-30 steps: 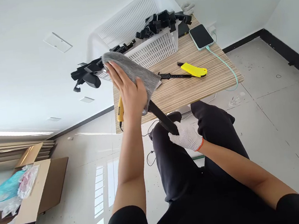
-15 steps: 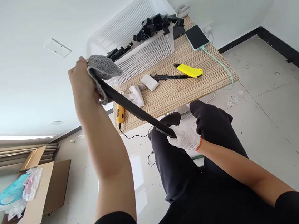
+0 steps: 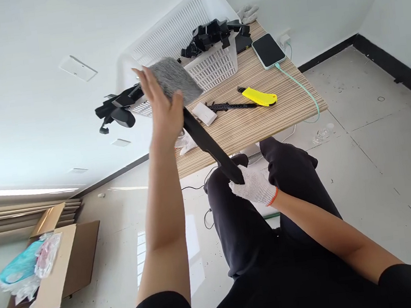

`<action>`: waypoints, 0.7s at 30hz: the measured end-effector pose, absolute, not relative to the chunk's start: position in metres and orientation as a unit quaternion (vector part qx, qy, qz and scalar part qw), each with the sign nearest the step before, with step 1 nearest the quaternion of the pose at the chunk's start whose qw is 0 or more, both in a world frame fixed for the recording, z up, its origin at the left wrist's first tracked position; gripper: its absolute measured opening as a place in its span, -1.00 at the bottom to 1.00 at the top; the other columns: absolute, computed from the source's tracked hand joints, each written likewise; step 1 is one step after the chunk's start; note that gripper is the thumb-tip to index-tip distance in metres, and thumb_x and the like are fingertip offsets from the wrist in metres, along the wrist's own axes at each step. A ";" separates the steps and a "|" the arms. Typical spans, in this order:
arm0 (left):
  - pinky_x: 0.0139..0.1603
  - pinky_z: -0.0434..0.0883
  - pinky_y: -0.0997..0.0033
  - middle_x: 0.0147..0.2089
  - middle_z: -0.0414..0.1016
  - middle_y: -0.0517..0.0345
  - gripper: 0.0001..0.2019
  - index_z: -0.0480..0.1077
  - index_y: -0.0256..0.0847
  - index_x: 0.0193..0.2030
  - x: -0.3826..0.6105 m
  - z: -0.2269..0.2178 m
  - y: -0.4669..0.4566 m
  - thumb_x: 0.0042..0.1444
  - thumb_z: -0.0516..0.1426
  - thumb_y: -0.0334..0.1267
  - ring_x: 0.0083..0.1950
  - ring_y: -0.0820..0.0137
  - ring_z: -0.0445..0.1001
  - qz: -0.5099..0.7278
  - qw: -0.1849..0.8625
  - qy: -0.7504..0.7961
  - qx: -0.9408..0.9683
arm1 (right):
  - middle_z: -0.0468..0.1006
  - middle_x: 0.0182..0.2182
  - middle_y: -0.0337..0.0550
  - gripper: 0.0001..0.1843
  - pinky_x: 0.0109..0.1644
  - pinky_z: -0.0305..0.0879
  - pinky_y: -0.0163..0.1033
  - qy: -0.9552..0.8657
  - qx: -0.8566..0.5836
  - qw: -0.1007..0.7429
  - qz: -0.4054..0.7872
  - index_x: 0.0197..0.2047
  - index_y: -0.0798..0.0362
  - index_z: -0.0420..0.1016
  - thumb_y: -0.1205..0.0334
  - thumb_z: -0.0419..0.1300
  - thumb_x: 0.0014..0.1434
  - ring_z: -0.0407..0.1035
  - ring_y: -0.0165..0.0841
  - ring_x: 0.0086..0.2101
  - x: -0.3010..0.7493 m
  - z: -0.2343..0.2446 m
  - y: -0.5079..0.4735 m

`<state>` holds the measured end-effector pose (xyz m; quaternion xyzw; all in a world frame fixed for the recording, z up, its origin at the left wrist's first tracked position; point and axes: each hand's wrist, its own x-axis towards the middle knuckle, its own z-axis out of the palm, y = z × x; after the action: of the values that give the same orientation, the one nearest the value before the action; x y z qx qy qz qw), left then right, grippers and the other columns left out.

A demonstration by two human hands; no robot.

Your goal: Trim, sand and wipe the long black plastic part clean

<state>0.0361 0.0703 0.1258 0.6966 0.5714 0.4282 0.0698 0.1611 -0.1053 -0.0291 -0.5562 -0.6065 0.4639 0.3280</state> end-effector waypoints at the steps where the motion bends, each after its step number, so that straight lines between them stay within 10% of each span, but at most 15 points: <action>1: 0.56 0.13 -0.11 0.56 0.09 0.07 -0.31 0.03 0.06 0.50 0.037 0.118 0.071 0.33 0.03 0.23 0.64 0.01 -0.24 0.419 0.076 0.572 0.701 | 0.49 -0.50 -0.32 -0.84 -0.40 0.21 -0.30 -0.599 -0.555 0.332 0.472 -0.29 -0.06 0.34 0.08 0.22 0.15 0.39 -0.35 -0.48 0.162 -0.030 -0.105; 7: 0.63 -0.04 -0.09 0.65 -0.23 0.06 -0.27 0.01 -0.20 0.53 0.020 0.086 0.092 0.35 0.08 0.08 0.64 0.05 -0.38 0.318 0.120 0.608 0.717 | 0.52 -0.46 -0.28 -0.85 -0.41 0.17 -0.29 -0.596 -0.570 0.320 0.466 -0.29 -0.05 0.35 0.09 0.21 0.13 0.37 -0.35 -0.47 0.162 -0.032 -0.104; 11: 0.62 -0.05 -0.12 0.57 0.01 -0.26 -0.41 0.10 -0.58 0.45 0.014 0.088 0.087 0.49 -0.13 -0.12 0.62 0.08 -0.09 0.302 0.034 0.624 0.720 | 0.50 -0.48 -0.30 -0.84 -0.42 0.16 -0.30 -0.602 -0.559 0.310 0.479 -0.27 -0.05 0.35 0.09 0.21 0.15 0.36 -0.36 -0.49 0.162 -0.031 -0.103; 21: 0.44 0.34 -0.10 0.34 0.46 -0.16 -0.58 0.46 -0.32 0.21 0.035 0.046 0.038 0.46 -0.11 -0.25 0.46 0.09 0.32 0.234 -0.001 0.609 0.758 | 0.57 -0.43 -0.24 -0.77 -0.34 0.28 -0.28 -0.571 -0.575 0.309 0.498 -0.14 -0.04 0.42 0.10 0.25 0.14 0.45 -0.31 -0.44 0.159 -0.038 -0.096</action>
<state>0.0354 0.0384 0.0460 0.7580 0.6086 0.2345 -0.0012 0.1595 -0.0960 -0.0376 -0.5751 -0.5708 0.4979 0.3092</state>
